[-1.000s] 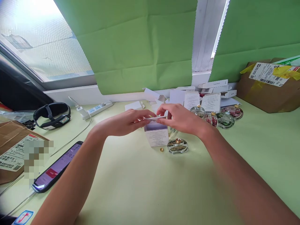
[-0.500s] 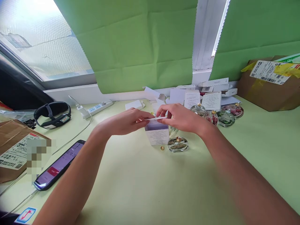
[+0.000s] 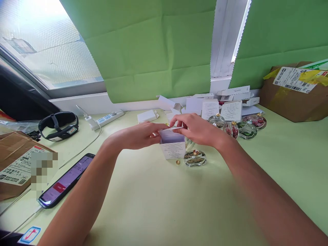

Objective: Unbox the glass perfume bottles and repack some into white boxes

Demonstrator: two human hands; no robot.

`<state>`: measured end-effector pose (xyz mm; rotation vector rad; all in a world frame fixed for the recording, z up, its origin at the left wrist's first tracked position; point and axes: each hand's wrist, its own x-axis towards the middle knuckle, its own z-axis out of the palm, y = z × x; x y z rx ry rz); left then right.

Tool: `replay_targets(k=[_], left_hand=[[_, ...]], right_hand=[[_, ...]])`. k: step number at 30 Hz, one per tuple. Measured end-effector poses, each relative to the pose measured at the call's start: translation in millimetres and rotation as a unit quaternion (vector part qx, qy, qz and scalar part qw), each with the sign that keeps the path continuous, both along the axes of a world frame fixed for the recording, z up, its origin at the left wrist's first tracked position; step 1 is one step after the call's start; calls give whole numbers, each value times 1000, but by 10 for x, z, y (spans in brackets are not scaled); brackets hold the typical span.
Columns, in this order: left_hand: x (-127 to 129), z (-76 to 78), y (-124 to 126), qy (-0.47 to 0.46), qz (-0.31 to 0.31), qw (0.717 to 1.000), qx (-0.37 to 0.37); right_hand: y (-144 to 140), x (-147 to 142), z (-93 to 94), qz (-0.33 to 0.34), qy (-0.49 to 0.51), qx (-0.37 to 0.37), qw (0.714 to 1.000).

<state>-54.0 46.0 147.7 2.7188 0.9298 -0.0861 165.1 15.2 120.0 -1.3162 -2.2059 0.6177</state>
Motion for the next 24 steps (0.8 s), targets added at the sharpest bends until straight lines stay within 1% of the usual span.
replay_targets(k=[10, 16, 20, 24], left_hand=[[20, -67, 27, 36, 24, 999, -13], [12, -56, 52, 23, 13, 999, -40], [8, -51, 60, 30, 18, 999, -32], [-11, -47, 86, 24, 35, 999, -4]], right_hand=[[-16, -3, 7, 9, 1, 5, 1000], [10, -4, -30, 11, 7, 17, 1000], [30, -31, -60, 5, 13, 33, 999], [13, -51, -46, -10, 11, 38, 999]])
